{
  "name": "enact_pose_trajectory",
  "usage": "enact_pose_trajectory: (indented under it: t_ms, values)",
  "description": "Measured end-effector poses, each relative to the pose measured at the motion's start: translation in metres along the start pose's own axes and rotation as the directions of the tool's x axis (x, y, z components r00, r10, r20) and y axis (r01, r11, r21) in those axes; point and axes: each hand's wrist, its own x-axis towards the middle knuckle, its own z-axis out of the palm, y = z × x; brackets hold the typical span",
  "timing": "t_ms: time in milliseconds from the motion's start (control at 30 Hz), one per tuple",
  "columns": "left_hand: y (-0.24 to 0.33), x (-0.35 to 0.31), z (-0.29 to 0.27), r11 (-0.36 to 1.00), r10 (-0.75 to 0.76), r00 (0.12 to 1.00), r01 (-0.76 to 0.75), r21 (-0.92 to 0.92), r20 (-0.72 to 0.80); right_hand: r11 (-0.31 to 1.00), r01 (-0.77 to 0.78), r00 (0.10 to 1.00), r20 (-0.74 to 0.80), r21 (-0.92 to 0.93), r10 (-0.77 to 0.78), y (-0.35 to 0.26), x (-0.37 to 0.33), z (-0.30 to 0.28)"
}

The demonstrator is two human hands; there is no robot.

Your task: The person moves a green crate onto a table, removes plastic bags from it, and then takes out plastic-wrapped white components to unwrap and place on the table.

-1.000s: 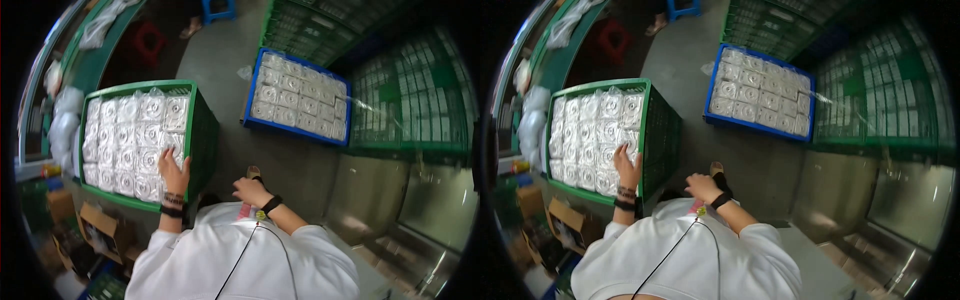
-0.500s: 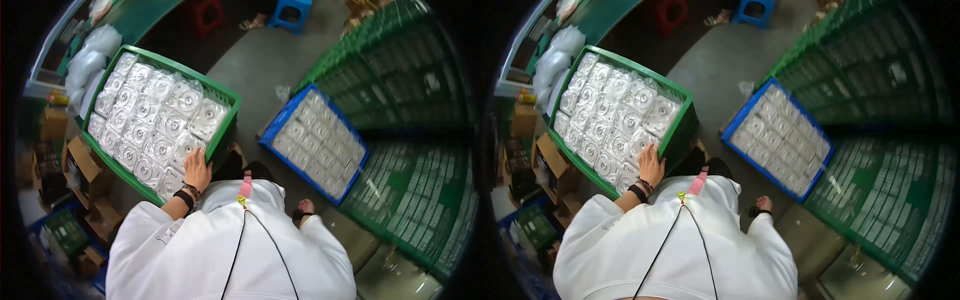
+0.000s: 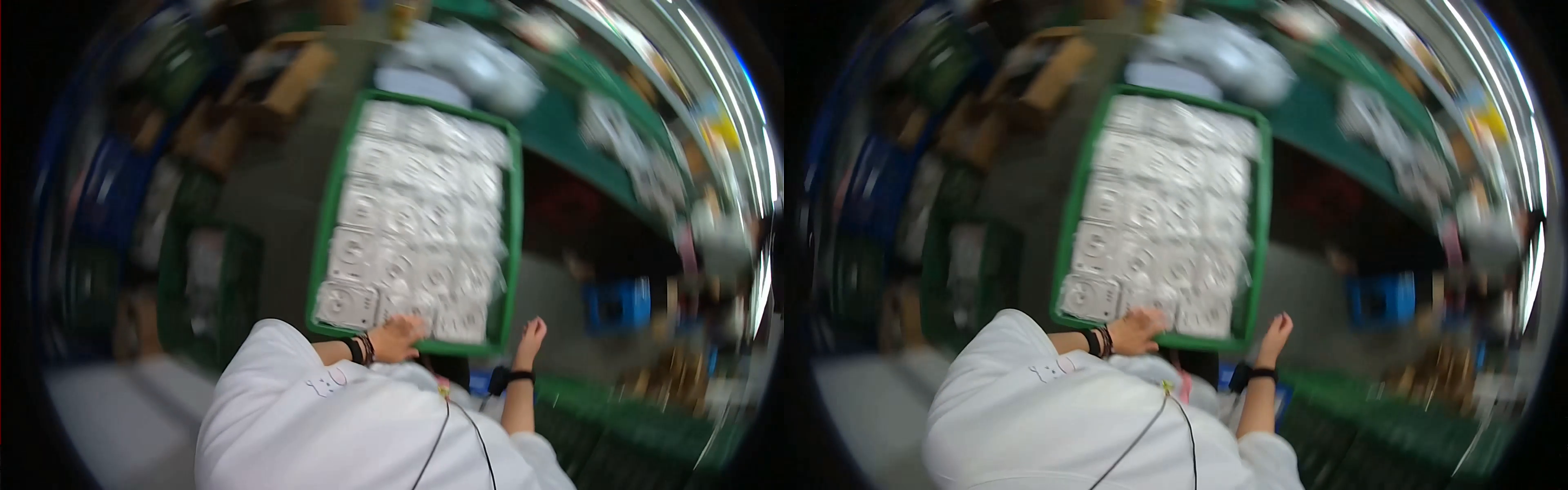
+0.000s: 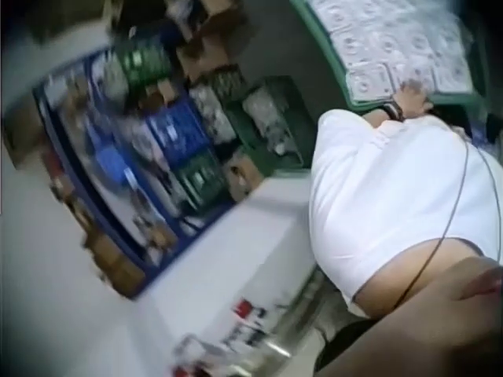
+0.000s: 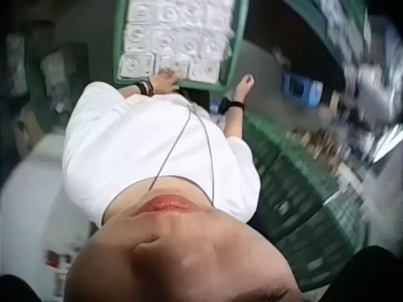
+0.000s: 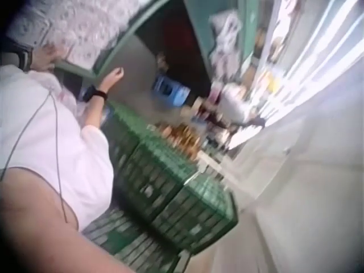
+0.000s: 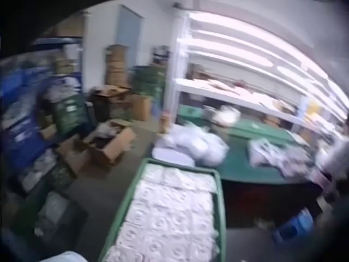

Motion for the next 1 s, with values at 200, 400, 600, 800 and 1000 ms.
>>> enact_pose_trajectory:
  t_ms: [200,400,600,800,1000]
  values:
    - [0.042,-0.012,0.006,0.995,-0.001,0.986,0.017,0.097,-0.164,0.627,0.326,0.945,0.251,-0.707,-0.208,-0.061,-0.011,0.077]
    - [0.043,0.010,-0.005,0.990,-0.111,0.993,0.106,0.097,0.043,0.846,0.306,0.837,0.547,-0.437,-0.020,-0.075,0.041,0.058]
    - [0.058,0.083,-0.016,0.847,-0.425,0.878,0.472,0.246,-0.220,0.963,0.246,0.395,0.919,-0.107,0.001,-0.070,0.129,-0.028]
    - [0.124,0.340,0.048,0.485,-0.674,0.373,0.874,-0.001,-0.637,0.776,0.299,0.587,0.748,-0.556,0.309,-0.006,0.242,-0.157]
    - [0.078,0.405,0.083,0.393,-0.778,0.381,0.916,0.087,-0.499,0.714,0.132,0.658,0.600,-0.687,0.455,0.045,0.273,-0.238]
